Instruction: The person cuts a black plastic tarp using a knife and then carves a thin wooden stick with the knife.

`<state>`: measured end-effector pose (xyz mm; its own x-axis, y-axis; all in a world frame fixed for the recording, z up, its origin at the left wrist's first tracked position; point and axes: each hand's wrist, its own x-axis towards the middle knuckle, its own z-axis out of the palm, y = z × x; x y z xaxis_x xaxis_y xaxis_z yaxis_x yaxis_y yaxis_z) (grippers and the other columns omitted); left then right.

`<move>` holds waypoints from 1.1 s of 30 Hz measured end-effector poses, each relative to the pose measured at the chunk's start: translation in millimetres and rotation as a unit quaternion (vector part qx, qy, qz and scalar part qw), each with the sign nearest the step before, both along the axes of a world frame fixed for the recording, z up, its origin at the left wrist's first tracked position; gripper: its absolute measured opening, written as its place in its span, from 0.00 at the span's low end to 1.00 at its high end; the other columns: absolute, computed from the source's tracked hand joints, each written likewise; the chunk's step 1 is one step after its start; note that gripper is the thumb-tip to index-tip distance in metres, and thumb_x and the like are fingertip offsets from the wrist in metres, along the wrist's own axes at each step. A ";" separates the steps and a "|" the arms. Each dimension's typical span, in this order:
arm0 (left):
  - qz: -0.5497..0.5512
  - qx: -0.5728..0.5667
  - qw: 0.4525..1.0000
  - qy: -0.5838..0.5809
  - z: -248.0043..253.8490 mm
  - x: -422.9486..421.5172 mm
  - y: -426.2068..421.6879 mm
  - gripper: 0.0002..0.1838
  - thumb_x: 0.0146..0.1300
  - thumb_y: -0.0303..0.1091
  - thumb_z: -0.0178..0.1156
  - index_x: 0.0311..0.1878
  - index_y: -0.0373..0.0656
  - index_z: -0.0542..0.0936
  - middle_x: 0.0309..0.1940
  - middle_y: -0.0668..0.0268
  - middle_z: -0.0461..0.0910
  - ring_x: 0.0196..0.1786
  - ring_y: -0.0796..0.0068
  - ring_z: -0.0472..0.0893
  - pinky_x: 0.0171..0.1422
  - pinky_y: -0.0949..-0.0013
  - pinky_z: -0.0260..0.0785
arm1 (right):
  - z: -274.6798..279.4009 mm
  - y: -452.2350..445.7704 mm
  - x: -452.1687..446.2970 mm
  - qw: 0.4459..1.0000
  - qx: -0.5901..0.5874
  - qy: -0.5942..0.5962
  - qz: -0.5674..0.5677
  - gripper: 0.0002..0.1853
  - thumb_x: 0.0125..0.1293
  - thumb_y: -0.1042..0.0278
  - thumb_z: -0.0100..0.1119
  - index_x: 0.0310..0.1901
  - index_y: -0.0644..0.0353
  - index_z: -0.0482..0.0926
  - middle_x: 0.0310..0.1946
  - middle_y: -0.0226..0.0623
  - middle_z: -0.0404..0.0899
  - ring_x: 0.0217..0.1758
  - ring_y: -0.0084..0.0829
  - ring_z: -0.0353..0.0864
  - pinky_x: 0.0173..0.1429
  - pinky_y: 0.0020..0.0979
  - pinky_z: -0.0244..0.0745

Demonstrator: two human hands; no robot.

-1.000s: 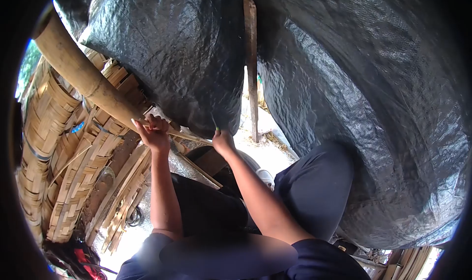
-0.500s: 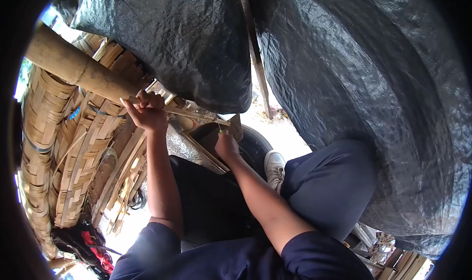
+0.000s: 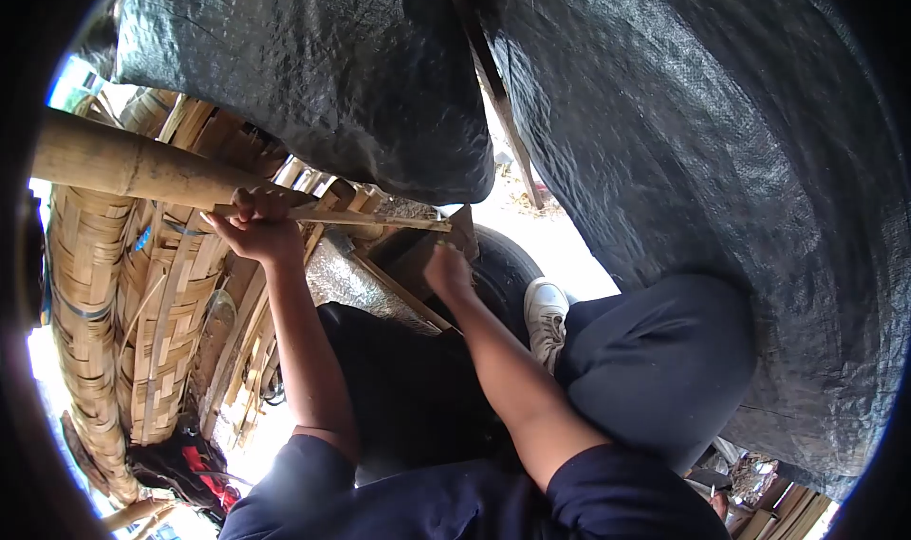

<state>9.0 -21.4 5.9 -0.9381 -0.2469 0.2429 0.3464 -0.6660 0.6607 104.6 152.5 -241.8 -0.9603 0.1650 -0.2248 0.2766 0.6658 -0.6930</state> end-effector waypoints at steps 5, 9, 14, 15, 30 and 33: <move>0.089 -0.041 0.994 -0.041 6.6 -2.2 12.5 0.32 0.65 0.70 0.38 0.18 0.53 0.57 0.13 0.75 0.51 0.17 0.81 0.48 0.22 0.74 0.40 | 110.4 -56.2 -13.3 0.980 -0.151 0.124 -0.045 0.08 0.67 0.70 0.49 0.35 0.65 0.74 0.23 0.59 0.76 0.29 0.56 0.79 0.30 0.50 0.74; 0.108 -0.049 0.992 -0.047 4.5 -5.0 10.4 0.33 0.64 0.71 0.37 0.17 0.53 0.56 0.11 0.75 0.50 0.16 0.81 0.47 0.20 0.74 0.39 | 31.2 -24.7 -6.6 0.995 -0.058 0.082 0.004 0.09 0.67 0.69 0.48 0.37 0.66 0.74 0.29 0.59 0.78 0.30 0.52 0.82 0.32 0.47 0.77; 0.104 -0.032 0.992 -0.056 6.9 -3.4 10.7 0.34 0.65 0.72 0.36 0.16 0.52 0.57 0.11 0.74 0.50 0.16 0.80 0.47 0.20 0.73 0.38 | -23.2 0.9 -9.6 0.997 0.054 0.013 0.049 0.10 0.65 0.70 0.47 0.32 0.66 0.76 0.33 0.54 0.80 0.35 0.50 0.83 0.40 0.46 0.79; 0.102 -0.039 0.993 -0.048 6.7 -3.5 11.5 0.34 0.65 0.71 0.36 0.16 0.52 0.58 0.11 0.74 0.51 0.16 0.80 0.47 0.20 0.73 0.38 | 32.7 -14.7 -10.6 0.996 -0.003 0.088 0.006 0.10 0.66 0.69 0.47 0.36 0.67 0.75 0.29 0.56 0.79 0.33 0.51 0.82 0.37 0.47 0.78; 0.089 -0.029 0.995 -0.042 1.4 -11.2 -0.4 0.33 0.65 0.71 0.37 0.18 0.52 0.59 0.11 0.75 0.51 0.16 0.80 0.47 0.21 0.73 0.39 | 83.6 -44.7 -24.4 0.988 -0.095 0.123 0.006 0.08 0.62 0.74 0.49 0.39 0.69 0.75 0.26 0.57 0.78 0.30 0.54 0.80 0.35 0.49 0.75; 0.095 -0.018 0.994 -0.050 2.4 -14.8 2.6 0.33 0.63 0.72 0.39 0.19 0.52 0.60 0.11 0.75 0.50 0.16 0.81 0.46 0.21 0.73 0.38 | 93.5 -57.0 -27.8 0.967 -0.120 0.224 0.018 0.11 0.69 0.68 0.48 0.45 0.67 0.73 0.25 0.55 0.78 0.26 0.52 0.80 0.29 0.48 0.74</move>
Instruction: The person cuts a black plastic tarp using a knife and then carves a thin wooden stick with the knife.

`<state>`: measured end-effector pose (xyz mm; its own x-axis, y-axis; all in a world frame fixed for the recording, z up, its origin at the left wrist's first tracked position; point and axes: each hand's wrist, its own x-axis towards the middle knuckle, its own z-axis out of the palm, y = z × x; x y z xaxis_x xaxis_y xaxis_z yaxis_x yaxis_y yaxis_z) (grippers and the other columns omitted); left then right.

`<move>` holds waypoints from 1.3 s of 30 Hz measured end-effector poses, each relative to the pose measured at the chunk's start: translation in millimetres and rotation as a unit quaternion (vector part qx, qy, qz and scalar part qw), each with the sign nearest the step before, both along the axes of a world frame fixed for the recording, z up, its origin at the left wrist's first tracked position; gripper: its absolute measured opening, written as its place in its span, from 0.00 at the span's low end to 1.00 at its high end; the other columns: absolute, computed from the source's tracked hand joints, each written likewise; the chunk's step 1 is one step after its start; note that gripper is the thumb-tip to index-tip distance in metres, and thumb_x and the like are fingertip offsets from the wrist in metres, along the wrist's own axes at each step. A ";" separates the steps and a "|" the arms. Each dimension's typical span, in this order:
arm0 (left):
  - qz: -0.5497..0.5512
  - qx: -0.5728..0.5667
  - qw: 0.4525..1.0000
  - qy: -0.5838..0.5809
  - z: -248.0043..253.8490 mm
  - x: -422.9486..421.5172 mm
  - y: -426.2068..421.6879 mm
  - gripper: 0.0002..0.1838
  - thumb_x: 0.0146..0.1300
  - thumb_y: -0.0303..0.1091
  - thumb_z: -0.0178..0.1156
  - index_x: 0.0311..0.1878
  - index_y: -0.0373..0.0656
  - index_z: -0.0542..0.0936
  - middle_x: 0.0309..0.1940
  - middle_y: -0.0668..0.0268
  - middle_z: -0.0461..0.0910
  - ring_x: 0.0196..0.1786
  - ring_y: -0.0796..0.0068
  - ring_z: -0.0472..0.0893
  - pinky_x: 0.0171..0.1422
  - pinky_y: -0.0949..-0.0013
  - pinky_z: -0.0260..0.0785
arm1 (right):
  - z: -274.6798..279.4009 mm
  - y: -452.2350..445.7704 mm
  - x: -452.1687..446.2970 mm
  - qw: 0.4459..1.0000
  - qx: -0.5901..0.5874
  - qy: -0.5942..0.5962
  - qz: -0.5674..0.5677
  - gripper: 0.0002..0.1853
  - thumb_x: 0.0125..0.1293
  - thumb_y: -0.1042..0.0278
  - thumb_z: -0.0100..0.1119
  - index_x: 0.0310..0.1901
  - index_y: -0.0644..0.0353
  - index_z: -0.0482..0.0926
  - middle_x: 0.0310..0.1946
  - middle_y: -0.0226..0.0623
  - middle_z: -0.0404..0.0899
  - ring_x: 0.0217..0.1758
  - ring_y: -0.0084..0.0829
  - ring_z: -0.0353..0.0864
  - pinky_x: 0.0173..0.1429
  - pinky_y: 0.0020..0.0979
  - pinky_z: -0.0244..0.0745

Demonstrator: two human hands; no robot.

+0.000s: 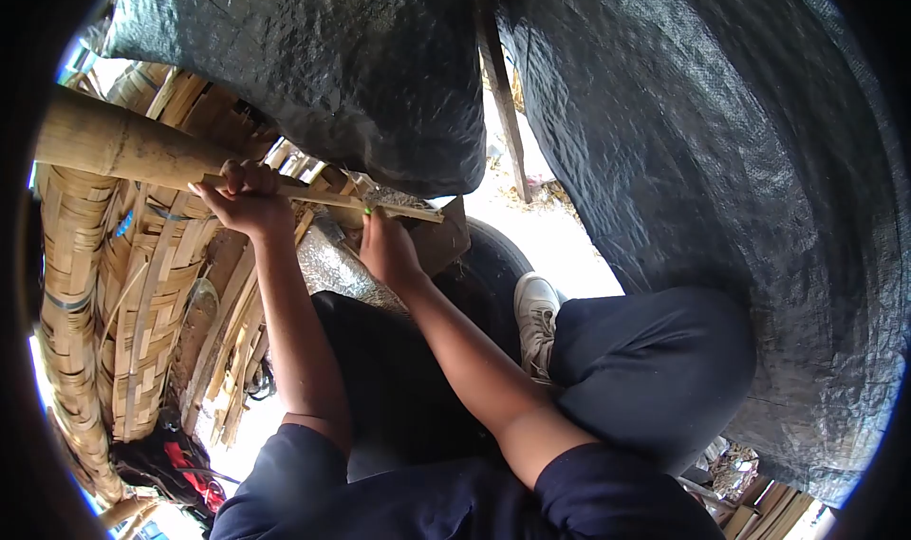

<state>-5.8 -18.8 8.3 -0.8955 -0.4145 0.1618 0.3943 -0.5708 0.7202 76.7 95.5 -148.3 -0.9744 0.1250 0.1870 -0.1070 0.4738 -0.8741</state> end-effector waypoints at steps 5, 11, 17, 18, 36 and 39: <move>-0.077 -0.001 0.996 0.050 -9.9 1.9 -11.3 0.33 0.63 0.73 0.41 0.19 0.51 0.60 0.12 0.75 0.53 0.16 0.80 0.47 0.21 0.73 0.38 | -99.2 78.5 32.9 0.943 0.155 -0.291 -0.052 0.10 0.67 0.68 0.47 0.44 0.62 0.76 0.35 0.49 0.82 0.32 0.50 0.83 0.34 0.51 0.77; -0.013 -0.012 1.000 -0.001 0.3 0.9 0.8 0.33 0.64 0.72 0.37 0.17 0.53 0.61 0.10 0.76 0.55 0.14 0.80 0.48 0.20 0.73 0.41 | 24.3 1.3 7.1 0.993 -0.009 -0.112 -0.023 0.09 0.68 0.69 0.47 0.37 0.67 0.73 0.26 0.62 0.76 0.30 0.58 0.78 0.33 0.51 0.73; -0.015 0.001 1.000 0.007 -7.8 3.5 -9.5 0.33 0.64 0.72 0.39 0.18 0.52 0.61 0.10 0.75 0.54 0.14 0.80 0.48 0.20 0.74 0.39 | -82.8 54.5 31.9 0.971 0.128 -0.194 -0.057 0.10 0.67 0.68 0.48 0.34 0.67 0.75 0.27 0.56 0.79 0.32 0.51 0.82 0.36 0.47 0.77; -0.026 0.000 0.999 0.022 -6.9 3.8 -9.7 0.34 0.63 0.73 0.41 0.18 0.51 0.61 0.10 0.75 0.53 0.14 0.80 0.48 0.20 0.75 0.38 | -83.0 72.2 39.1 0.934 0.155 -0.307 -0.100 0.10 0.66 0.68 0.48 0.34 0.66 0.76 0.27 0.55 0.80 0.33 0.50 0.83 0.38 0.47 0.78; -0.051 -0.011 0.998 0.033 -8.0 7.4 -1.0 0.34 0.63 0.72 0.40 0.19 0.51 0.59 0.12 0.75 0.51 0.16 0.81 0.45 0.21 0.73 0.37 | -71.9 39.2 26.2 0.960 0.171 -0.219 0.032 0.13 0.67 0.67 0.46 0.33 0.68 0.76 0.28 0.60 0.79 0.38 0.56 0.81 0.45 0.48 0.77; -0.062 0.035 0.997 0.020 -7.2 6.5 2.4 0.32 0.64 0.70 0.43 0.18 0.51 0.62 0.11 0.76 0.53 0.15 0.82 0.46 0.20 0.74 0.38 | -20.7 5.6 22.0 0.982 0.079 -0.154 -0.079 0.13 0.67 0.68 0.45 0.34 0.69 0.76 0.27 0.60 0.78 0.36 0.57 0.81 0.42 0.51 0.76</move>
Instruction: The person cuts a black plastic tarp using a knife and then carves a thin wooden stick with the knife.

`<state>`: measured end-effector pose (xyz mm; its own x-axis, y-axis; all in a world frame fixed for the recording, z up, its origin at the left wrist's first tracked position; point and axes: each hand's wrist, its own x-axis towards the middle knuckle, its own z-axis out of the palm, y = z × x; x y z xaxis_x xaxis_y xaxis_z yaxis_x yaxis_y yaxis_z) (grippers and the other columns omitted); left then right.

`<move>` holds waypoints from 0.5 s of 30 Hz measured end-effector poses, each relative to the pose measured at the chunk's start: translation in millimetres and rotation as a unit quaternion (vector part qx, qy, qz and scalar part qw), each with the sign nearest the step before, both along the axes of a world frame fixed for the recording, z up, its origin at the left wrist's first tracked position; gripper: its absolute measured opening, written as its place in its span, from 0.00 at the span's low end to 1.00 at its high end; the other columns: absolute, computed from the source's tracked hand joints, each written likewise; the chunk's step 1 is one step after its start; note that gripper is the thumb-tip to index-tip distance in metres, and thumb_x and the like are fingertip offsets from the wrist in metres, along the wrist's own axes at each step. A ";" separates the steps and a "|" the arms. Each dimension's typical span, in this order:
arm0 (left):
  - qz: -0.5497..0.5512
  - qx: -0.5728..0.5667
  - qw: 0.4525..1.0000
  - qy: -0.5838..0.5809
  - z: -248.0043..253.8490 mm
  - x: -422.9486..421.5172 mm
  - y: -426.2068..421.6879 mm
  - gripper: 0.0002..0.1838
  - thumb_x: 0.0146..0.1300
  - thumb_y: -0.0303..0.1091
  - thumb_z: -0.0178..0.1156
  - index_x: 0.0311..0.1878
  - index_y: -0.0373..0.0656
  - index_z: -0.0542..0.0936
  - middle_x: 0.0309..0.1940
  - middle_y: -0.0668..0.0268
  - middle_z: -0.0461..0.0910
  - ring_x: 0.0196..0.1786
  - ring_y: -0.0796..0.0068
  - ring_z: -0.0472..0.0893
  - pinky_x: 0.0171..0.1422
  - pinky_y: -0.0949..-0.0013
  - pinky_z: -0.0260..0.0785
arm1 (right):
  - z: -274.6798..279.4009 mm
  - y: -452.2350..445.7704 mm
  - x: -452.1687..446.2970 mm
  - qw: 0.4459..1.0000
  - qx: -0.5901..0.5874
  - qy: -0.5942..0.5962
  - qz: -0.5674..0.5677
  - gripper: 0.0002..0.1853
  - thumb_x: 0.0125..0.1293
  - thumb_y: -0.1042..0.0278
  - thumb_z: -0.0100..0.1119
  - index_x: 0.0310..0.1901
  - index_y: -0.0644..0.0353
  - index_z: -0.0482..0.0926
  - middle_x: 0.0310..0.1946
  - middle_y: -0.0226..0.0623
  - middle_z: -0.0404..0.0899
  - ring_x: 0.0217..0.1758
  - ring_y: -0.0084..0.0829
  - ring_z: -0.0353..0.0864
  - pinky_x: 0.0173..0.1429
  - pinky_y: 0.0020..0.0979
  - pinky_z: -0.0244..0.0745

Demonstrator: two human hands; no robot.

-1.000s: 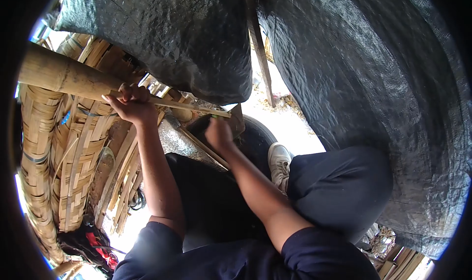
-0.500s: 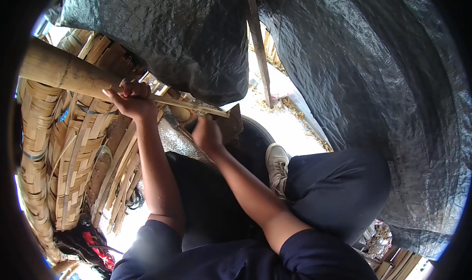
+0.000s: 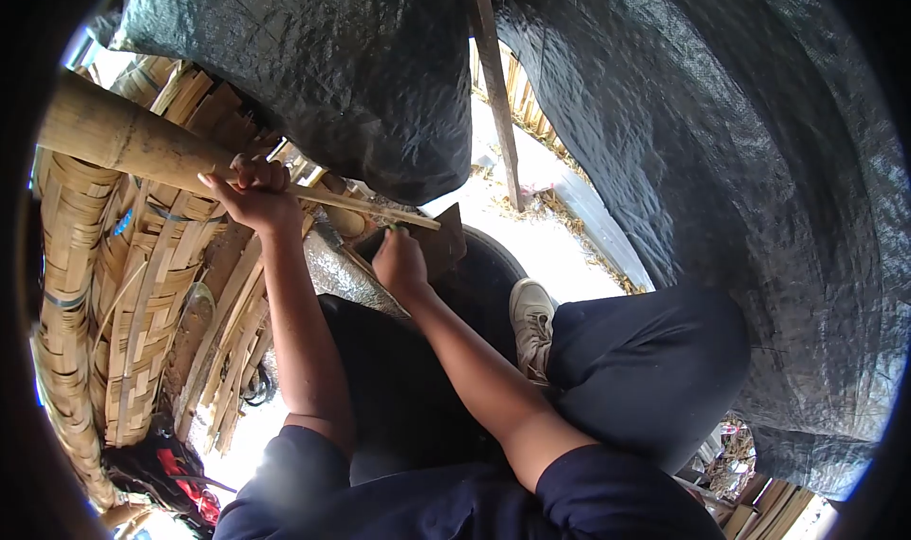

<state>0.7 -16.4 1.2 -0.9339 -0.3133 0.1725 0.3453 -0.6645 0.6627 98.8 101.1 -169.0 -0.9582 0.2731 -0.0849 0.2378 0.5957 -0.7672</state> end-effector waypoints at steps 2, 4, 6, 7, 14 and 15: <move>0.016 -0.024 1.000 0.007 -0.3 -0.5 -2.4 0.32 0.64 0.70 0.42 0.18 0.52 0.61 0.11 0.76 0.53 0.15 0.82 0.47 0.20 0.74 0.39 | 4.3 -0.5 -3.4 0.998 -0.052 0.039 0.003 0.12 0.68 0.68 0.45 0.34 0.69 0.75 0.25 0.59 0.78 0.33 0.58 0.79 0.40 0.53 0.75; 0.027 -0.034 0.999 0.004 -1.7 -0.2 -4.4 0.33 0.64 0.71 0.41 0.18 0.51 0.60 0.11 0.76 0.52 0.16 0.82 0.46 0.21 0.74 0.38 | -35.4 24.5 5.5 0.998 0.005 0.023 0.058 0.14 0.69 0.64 0.45 0.35 0.67 0.74 0.31 0.56 0.80 0.37 0.54 0.81 0.40 0.49 0.76; 0.042 -0.043 0.998 0.005 -3.2 2.1 -5.5 0.34 0.63 0.72 0.40 0.18 0.51 0.60 0.12 0.76 0.52 0.16 0.81 0.45 0.21 0.74 0.37 | -75.3 59.0 27.4 0.995 0.046 -0.085 0.011 0.13 0.68 0.66 0.45 0.36 0.67 0.75 0.31 0.56 0.80 0.39 0.54 0.81 0.43 0.50 0.76; 0.037 -0.046 0.998 0.013 -3.4 2.8 -5.0 0.34 0.63 0.73 0.41 0.18 0.51 0.60 0.12 0.76 0.52 0.16 0.81 0.45 0.21 0.74 0.37 | -74.7 71.5 32.0 0.980 0.037 -0.192 -0.042 0.12 0.67 0.67 0.45 0.36 0.67 0.76 0.34 0.54 0.80 0.40 0.54 0.81 0.44 0.49 0.76; 0.168 -0.103 0.979 -0.050 6.2 3.7 15.0 0.33 0.65 0.72 0.36 0.17 0.54 0.57 0.12 0.77 0.51 0.15 0.82 0.48 0.20 0.75 0.39 | 27.0 -17.2 -3.2 0.994 -0.027 0.099 0.046 0.08 0.66 0.71 0.48 0.37 0.67 0.75 0.27 0.58 0.78 0.33 0.52 0.82 0.36 0.50 0.76; 0.167 -0.104 0.979 -0.051 7.0 5.1 17.1 0.33 0.65 0.72 0.36 0.17 0.54 0.57 0.12 0.77 0.51 0.15 0.82 0.48 0.20 0.75 0.39 | 35.6 -22.3 -5.5 0.992 -0.061 0.099 0.044 0.08 0.67 0.71 0.48 0.39 0.67 0.73 0.24 0.58 0.77 0.30 0.53 0.81 0.32 0.49 0.75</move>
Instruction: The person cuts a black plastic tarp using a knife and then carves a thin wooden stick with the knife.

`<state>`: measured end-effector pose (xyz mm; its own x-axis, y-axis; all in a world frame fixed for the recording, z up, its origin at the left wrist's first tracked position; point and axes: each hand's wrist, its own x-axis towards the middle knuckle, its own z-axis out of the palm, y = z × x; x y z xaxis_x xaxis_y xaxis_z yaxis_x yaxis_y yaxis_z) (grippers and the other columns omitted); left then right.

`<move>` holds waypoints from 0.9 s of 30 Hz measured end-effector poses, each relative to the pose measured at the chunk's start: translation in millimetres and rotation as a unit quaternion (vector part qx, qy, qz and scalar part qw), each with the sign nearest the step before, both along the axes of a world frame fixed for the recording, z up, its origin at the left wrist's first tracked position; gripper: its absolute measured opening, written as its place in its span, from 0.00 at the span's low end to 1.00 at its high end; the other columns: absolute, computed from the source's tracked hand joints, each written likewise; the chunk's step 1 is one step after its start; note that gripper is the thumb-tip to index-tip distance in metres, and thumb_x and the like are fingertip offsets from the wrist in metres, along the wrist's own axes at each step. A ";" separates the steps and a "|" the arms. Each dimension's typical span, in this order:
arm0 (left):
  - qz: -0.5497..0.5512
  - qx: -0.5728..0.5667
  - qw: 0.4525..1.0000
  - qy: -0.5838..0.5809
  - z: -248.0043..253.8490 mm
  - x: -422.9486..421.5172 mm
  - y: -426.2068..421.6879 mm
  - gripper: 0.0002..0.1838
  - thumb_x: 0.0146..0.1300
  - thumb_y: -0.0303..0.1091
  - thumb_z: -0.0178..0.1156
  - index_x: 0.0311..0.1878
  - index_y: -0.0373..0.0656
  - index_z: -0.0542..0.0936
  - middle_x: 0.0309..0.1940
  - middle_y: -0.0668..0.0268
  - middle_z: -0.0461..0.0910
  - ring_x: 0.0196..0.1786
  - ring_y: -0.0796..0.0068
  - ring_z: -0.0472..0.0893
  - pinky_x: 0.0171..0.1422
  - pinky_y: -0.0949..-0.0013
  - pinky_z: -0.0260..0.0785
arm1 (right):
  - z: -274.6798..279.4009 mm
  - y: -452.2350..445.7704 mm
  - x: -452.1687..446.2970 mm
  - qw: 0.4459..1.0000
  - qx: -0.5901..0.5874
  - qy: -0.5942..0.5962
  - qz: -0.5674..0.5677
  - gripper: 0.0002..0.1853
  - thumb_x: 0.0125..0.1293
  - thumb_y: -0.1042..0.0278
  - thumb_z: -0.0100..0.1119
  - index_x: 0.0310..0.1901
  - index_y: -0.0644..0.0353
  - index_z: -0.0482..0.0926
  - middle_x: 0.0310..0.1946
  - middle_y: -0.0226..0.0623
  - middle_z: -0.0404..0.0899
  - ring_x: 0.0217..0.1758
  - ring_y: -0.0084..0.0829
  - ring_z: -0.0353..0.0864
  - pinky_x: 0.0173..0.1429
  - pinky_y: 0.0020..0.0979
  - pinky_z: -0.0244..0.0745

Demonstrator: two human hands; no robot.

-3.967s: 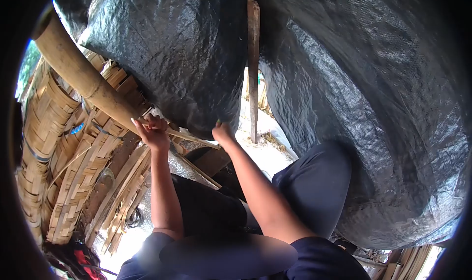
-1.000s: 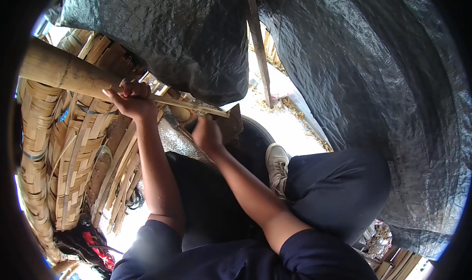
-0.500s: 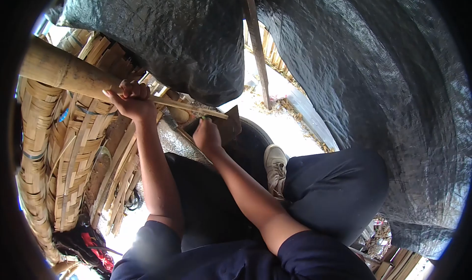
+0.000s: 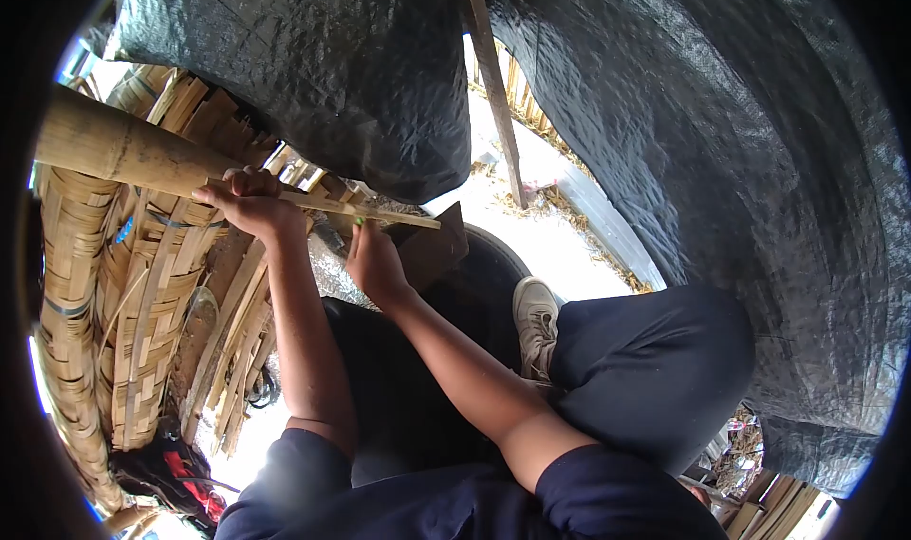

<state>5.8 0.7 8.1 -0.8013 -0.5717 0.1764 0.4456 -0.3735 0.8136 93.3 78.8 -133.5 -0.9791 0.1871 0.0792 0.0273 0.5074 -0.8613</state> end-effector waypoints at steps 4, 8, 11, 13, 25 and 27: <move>0.041 -0.019 0.999 -0.012 1.2 5.0 0.2 0.33 0.65 0.72 0.34 0.18 0.54 0.54 0.12 0.78 0.49 0.15 0.83 0.48 0.19 0.76 0.39 | -42.3 22.6 -2.4 1.000 0.011 0.003 0.009 0.09 0.70 0.68 0.46 0.38 0.67 0.67 0.18 0.56 0.76 0.24 0.57 0.78 0.25 0.48 0.73; 0.073 0.035 0.995 -0.054 1.5 5.4 -11.0 0.32 0.65 0.72 0.34 0.18 0.54 0.54 0.13 0.78 0.49 0.15 0.84 0.49 0.19 0.76 0.40 | -39.1 11.0 -2.9 1.000 0.017 -0.019 0.001 0.10 0.70 0.67 0.46 0.38 0.66 0.68 0.21 0.58 0.77 0.29 0.58 0.79 0.31 0.52 0.74; 0.027 0.045 0.999 -0.006 -8.2 1.3 -20.3 0.32 0.66 0.71 0.34 0.21 0.53 0.59 0.16 0.79 0.52 0.16 0.84 0.49 0.19 0.76 0.40 | -36.0 18.3 -5.7 1.000 -0.007 -0.017 0.009 0.10 0.70 0.66 0.46 0.37 0.66 0.69 0.22 0.58 0.77 0.29 0.58 0.79 0.33 0.54 0.73; -0.075 0.004 0.995 0.068 -8.1 3.9 -19.8 0.31 0.67 0.70 0.34 0.25 0.51 0.62 0.19 0.78 0.54 0.19 0.84 0.51 0.21 0.77 0.43 | -40.4 27.2 -8.6 1.000 -0.010 -0.024 0.014 0.11 0.70 0.66 0.46 0.35 0.67 0.70 0.24 0.58 0.77 0.31 0.58 0.78 0.34 0.52 0.72; -0.390 0.023 0.910 0.135 14.3 14.9 5.5 0.21 0.71 0.55 0.44 0.31 0.48 0.67 0.27 0.68 0.65 0.20 0.77 0.59 0.22 0.79 0.53 | 9.3 46.1 -13.2 0.991 0.012 -0.117 0.059 0.16 0.70 0.64 0.42 0.37 0.70 0.75 0.30 0.59 0.79 0.37 0.57 0.80 0.43 0.51 0.74; -0.408 0.018 0.900 0.154 5.9 7.4 -2.1 0.20 0.72 0.54 0.44 0.31 0.48 0.67 0.23 0.70 0.63 0.18 0.79 0.58 0.21 0.79 0.51 | 24.9 31.3 -6.9 0.990 0.045 -0.104 0.085 0.17 0.70 0.65 0.40 0.35 0.71 0.74 0.25 0.60 0.78 0.34 0.56 0.81 0.39 0.49 0.77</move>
<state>13.2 -1.4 14.1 -0.8736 0.1741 0.4544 0.2134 -0.7021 0.6793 86.4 110.1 -108.5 -0.9927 0.0198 -0.1189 0.1073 0.5941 -0.7972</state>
